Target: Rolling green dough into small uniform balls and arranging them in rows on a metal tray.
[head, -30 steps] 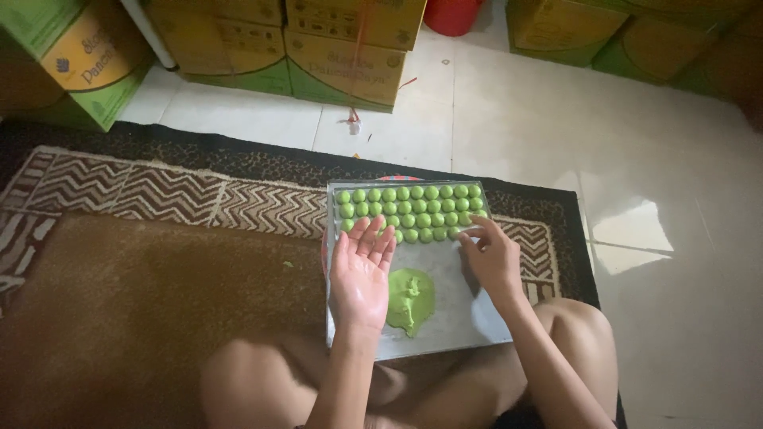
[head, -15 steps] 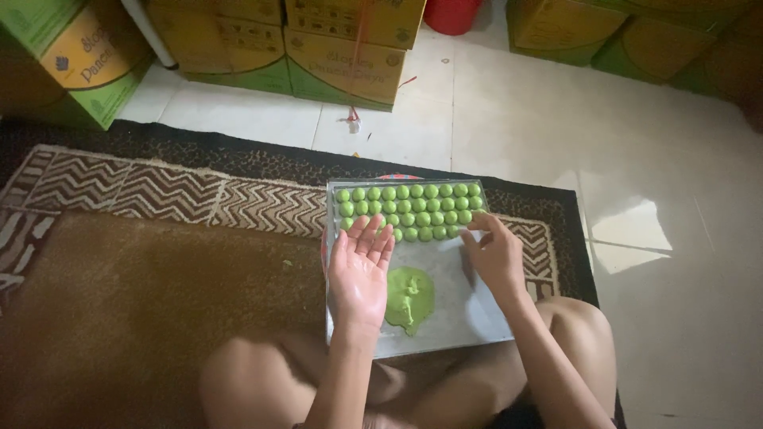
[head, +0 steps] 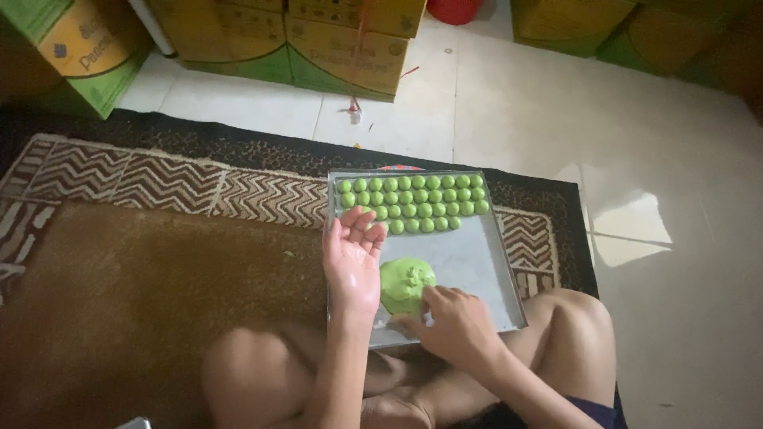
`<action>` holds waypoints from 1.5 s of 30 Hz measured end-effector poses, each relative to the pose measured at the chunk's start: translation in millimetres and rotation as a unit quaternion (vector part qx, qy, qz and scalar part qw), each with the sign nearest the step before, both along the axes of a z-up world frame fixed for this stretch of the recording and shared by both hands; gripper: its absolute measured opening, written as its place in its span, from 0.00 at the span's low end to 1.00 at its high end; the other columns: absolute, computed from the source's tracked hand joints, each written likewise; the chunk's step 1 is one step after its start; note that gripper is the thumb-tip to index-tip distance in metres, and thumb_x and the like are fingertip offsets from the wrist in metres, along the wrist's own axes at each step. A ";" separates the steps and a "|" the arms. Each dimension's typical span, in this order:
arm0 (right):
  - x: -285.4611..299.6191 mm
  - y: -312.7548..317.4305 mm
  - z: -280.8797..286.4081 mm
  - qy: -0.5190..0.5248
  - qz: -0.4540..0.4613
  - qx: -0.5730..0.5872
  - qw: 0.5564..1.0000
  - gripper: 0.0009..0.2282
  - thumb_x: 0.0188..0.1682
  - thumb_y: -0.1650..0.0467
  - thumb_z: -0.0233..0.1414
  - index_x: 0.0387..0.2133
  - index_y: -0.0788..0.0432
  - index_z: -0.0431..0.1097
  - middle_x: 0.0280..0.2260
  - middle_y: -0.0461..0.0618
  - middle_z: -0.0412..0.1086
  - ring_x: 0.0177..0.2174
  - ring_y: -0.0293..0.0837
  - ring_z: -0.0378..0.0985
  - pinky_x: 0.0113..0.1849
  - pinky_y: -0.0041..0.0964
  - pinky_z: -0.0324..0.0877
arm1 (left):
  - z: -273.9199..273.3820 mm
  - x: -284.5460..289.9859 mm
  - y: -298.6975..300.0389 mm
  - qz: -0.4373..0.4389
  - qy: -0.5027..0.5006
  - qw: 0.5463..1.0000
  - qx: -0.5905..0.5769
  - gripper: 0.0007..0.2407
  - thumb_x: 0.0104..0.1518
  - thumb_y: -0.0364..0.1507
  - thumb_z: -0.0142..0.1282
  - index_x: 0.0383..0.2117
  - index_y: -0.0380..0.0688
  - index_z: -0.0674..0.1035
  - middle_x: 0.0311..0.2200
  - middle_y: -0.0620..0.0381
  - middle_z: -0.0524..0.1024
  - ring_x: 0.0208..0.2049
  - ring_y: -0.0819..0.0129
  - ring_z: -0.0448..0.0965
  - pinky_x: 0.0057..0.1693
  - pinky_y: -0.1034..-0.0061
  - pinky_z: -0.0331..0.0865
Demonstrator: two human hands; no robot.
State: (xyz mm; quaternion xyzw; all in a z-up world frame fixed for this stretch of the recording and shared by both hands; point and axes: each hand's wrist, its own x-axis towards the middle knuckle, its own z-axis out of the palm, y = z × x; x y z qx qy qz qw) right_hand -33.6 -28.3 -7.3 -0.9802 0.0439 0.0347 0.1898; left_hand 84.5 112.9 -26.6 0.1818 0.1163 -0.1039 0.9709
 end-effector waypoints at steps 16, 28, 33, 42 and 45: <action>19.7 11.1 -11.9 0.091 0.071 -0.164 0.980 0.26 0.46 0.43 0.49 0.29 0.54 0.69 0.25 0.53 0.75 0.33 0.55 0.82 0.37 0.53 0.76 | -21.0 14.5 4.3 -0.021 0.027 0.999 0.021 0.16 0.66 0.45 0.46 0.46 0.51 0.80 0.40 0.56 0.82 0.36 0.68 0.83 0.52 0.72 0.75; 26.8 -10.8 -28.4 0.097 0.096 -0.110 0.985 0.25 0.52 0.46 0.44 0.27 0.53 0.73 0.24 0.48 0.76 0.32 0.52 0.84 0.39 0.49 0.77 | -13.5 14.4 4.1 -0.034 0.031 0.998 0.040 0.17 0.65 0.47 0.46 0.47 0.51 0.79 0.41 0.55 0.81 0.37 0.67 0.82 0.53 0.72 0.75; 27.5 -1.5 -11.0 0.101 0.098 -0.132 0.981 0.22 0.50 0.50 0.46 0.30 0.55 0.74 0.24 0.51 0.76 0.32 0.55 0.83 0.38 0.52 0.77 | -6.3 10.7 2.5 -0.029 0.018 0.998 0.057 0.17 0.65 0.47 0.45 0.46 0.50 0.78 0.39 0.55 0.81 0.36 0.68 0.82 0.51 0.74 0.75; 26.6 -9.8 -24.7 0.070 0.102 -0.076 0.989 0.23 0.52 0.50 0.48 0.20 0.56 0.68 0.19 0.52 0.72 0.29 0.56 0.82 0.35 0.51 0.76 | -22.1 -8.4 -32.1 -0.175 -0.104 0.978 -0.046 0.20 0.68 0.48 0.42 0.46 0.47 0.80 0.41 0.44 0.82 0.40 0.55 0.84 0.56 0.62 0.76; 25.1 -14.2 -30.0 0.064 0.091 -0.070 0.991 0.20 0.51 0.53 0.51 0.18 0.55 0.68 0.19 0.50 0.71 0.28 0.54 0.82 0.34 0.48 0.76 | -30.3 -14.5 -38.8 -0.212 -0.095 0.973 -0.004 0.20 0.68 0.49 0.42 0.49 0.47 0.78 0.44 0.45 0.82 0.41 0.57 0.85 0.54 0.63 0.78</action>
